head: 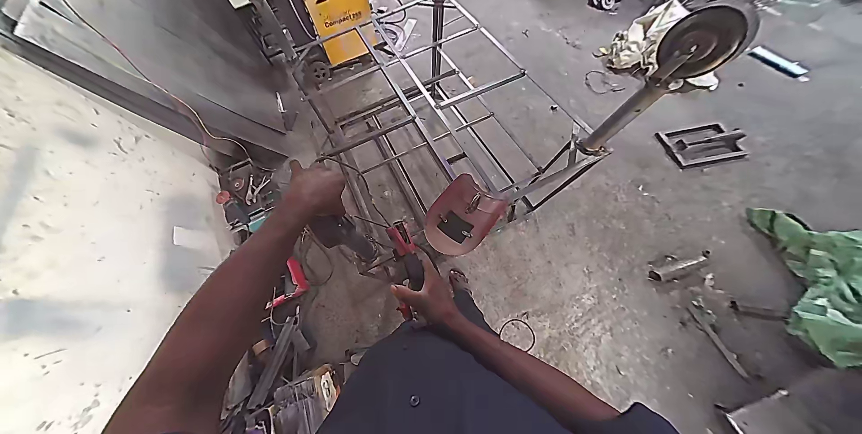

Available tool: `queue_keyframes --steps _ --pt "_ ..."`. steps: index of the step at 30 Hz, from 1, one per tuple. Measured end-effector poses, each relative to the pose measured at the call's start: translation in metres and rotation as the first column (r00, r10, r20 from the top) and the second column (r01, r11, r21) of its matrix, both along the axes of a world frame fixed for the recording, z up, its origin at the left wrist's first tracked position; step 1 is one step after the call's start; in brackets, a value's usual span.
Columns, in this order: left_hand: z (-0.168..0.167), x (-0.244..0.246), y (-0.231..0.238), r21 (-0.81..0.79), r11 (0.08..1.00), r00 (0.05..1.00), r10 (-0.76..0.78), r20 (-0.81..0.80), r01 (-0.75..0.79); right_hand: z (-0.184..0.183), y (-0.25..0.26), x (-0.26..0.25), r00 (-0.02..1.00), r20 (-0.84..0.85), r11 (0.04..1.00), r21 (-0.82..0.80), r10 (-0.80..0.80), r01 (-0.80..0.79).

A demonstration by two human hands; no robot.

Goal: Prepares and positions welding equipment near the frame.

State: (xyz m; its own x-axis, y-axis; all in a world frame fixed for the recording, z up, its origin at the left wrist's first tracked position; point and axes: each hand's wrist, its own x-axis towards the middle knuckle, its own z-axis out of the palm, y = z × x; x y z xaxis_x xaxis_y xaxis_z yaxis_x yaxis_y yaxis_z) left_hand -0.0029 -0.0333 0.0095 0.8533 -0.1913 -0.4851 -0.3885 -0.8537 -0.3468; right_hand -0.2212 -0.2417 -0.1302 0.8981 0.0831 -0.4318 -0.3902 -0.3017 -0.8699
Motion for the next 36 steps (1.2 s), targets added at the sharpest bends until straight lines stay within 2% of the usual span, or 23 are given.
queue_keyframes --steps 4,36 --pt "0.0005 -0.0019 0.0004 0.007 1.000 1.000 -0.016 0.025 0.016 -0.0034 0.0010 0.0005 1.000 0.000 0.999 0.045 -0.006 0.006" --pt "-0.0010 -0.0053 -0.0010 -0.018 1.000 0.998 -0.013 0.061 0.014 -0.0050 0.0033 0.0050 0.999 0.027 1.000 0.007 0.022 -0.022"
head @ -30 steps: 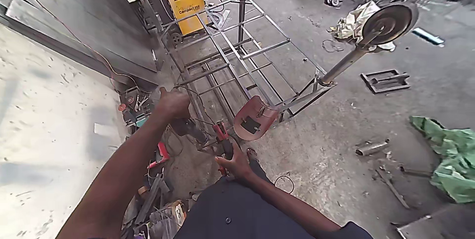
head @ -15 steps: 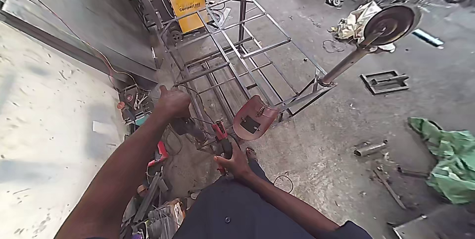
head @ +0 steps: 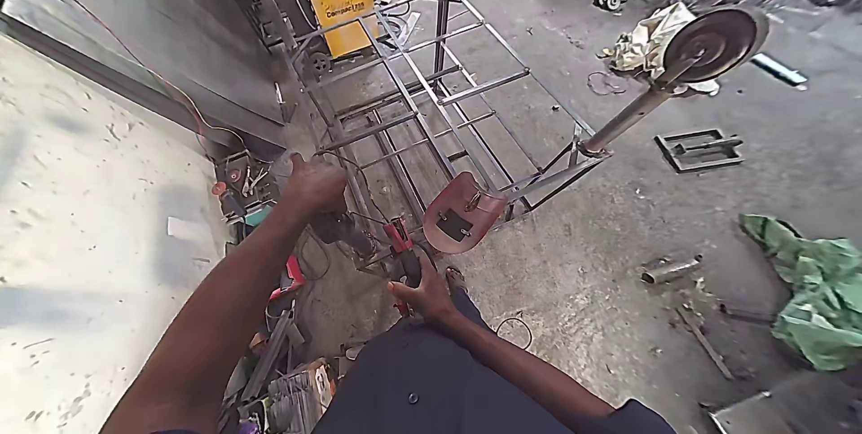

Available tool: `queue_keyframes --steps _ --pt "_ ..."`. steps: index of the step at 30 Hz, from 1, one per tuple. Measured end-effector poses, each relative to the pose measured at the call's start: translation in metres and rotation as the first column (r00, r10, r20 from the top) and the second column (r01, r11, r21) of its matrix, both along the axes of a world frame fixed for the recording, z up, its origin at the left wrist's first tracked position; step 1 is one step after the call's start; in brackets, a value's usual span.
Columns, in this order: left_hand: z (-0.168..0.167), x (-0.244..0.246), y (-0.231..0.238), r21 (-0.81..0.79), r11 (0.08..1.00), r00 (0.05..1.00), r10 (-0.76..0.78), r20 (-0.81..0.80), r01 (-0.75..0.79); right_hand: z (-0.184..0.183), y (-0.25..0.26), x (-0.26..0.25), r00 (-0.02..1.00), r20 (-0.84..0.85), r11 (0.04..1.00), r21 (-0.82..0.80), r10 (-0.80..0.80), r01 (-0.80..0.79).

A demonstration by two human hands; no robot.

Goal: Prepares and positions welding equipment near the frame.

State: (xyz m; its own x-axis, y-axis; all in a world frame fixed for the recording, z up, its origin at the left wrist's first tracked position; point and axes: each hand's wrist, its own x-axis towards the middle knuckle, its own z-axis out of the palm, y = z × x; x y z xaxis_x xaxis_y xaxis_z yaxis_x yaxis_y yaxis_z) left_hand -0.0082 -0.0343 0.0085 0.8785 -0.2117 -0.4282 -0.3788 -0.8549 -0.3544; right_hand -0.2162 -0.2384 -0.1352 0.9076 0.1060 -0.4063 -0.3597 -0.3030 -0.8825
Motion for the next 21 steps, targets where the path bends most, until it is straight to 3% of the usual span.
queue_keyframes --steps 21 --pt "-0.002 0.000 0.002 -0.011 1.000 1.000 0.009 -0.003 -0.009 0.011 0.002 0.002 0.999 0.013 0.994 -0.098 0.042 -0.041"
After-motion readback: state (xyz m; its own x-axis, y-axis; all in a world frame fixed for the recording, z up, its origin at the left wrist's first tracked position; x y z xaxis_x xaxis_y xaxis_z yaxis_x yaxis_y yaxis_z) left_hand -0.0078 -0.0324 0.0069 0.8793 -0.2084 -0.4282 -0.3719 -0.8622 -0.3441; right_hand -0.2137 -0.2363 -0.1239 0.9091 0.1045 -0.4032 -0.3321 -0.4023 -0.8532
